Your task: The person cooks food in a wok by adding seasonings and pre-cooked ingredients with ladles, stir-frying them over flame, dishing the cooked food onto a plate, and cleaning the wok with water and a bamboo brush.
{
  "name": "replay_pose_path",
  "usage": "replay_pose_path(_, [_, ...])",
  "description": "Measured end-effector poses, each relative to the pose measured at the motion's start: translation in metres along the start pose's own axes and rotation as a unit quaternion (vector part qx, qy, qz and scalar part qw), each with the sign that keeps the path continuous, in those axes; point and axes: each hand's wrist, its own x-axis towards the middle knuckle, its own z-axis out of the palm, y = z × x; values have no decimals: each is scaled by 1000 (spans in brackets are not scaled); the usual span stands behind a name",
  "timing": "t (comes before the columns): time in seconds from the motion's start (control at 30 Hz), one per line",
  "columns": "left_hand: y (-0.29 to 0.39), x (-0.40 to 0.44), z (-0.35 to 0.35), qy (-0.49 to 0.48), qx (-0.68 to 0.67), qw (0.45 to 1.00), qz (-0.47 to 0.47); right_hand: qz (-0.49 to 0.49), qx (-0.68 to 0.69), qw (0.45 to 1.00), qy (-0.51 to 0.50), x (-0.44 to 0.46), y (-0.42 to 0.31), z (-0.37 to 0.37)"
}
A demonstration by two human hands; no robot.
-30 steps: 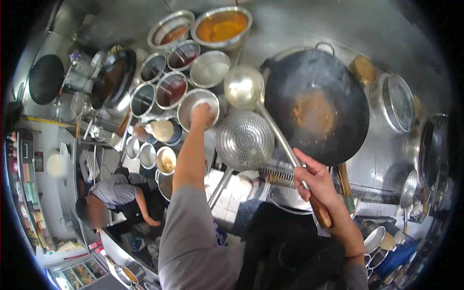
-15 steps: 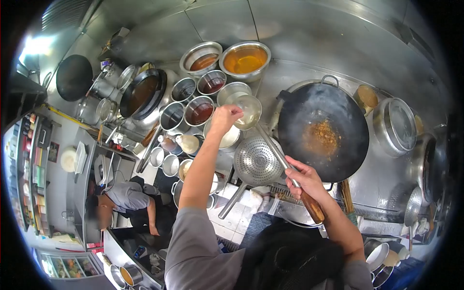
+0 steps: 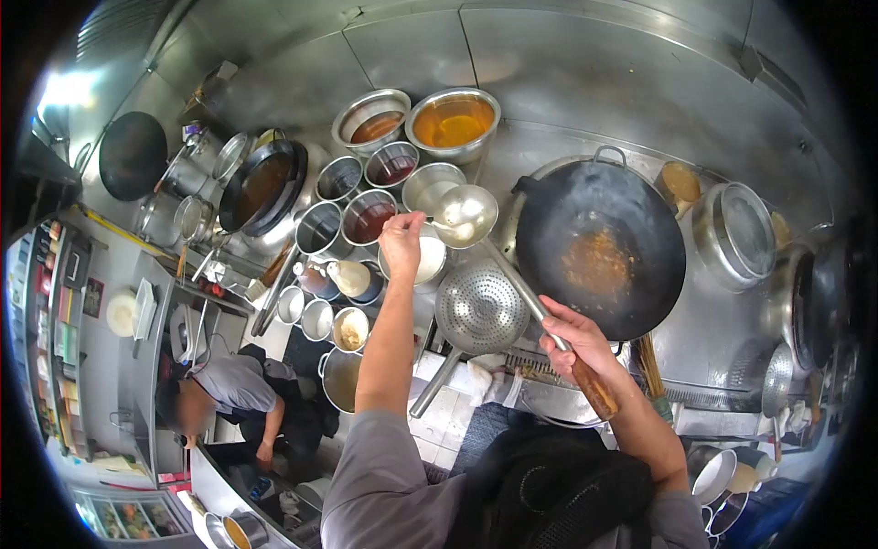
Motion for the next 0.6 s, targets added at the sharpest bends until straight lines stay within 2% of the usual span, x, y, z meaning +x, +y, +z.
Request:
replay_pose_path(0.1, [-18, -6, -4, 16, 12, 998, -56, -9, 13, 1000, -2, -8, 1, -5])
replay_pose_path(0.17, [-21, -11, -4, -6, -3, 988, -157, -10, -15, 999, 33, -14, -1, -3])
replay_pose_path(0.23, [-14, -13, 3, -13, -7, 990, -140, -14, -34, 999, 38, -18, -5, -5])
replay_pose_path(0.3, [-3, -13, 7, -67, -9, 995, -75, -10, -49, 998, 43, -21, -4, -8])
replay_pose_path(0.33, [1, -13, 10, -27, -20, 999, -40, -11, -32, 999, 33, -20, -3, -11])
replay_pose_path(0.37, [-12, -15, 12, -29, -22, 998, -42, -14, -16, 1000, 23, -20, -3, -15])
replay_pose_path(0.43, [-76, -14, 24, -132, 174, 974, -68, -23, -1, 1000, 18, -29, -4, -18])
replay_pose_path(0.47, [-111, -31, 23, -144, 277, 944, 110, -22, 11, 999, 25, -38, -7, -18])
replay_pose_path(0.5, [-120, -41, 21, -223, 340, 913, 34, -22, 21, 999, 34, -46, -12, -18])
replay_pose_path(0.53, [-115, -45, 14, -248, 296, 921, -45, -26, 19, 999, 37, -53, -16, -23])
replay_pose_path(0.57, [-140, -50, 16, -256, 305, 917, -12, -36, 17, 998, 48, -63, -20, -30])
replay_pose_path(0.6, [-122, -56, 8, -261, 296, 918, -32, -43, 16, 997, 59, -73, -22, -38])
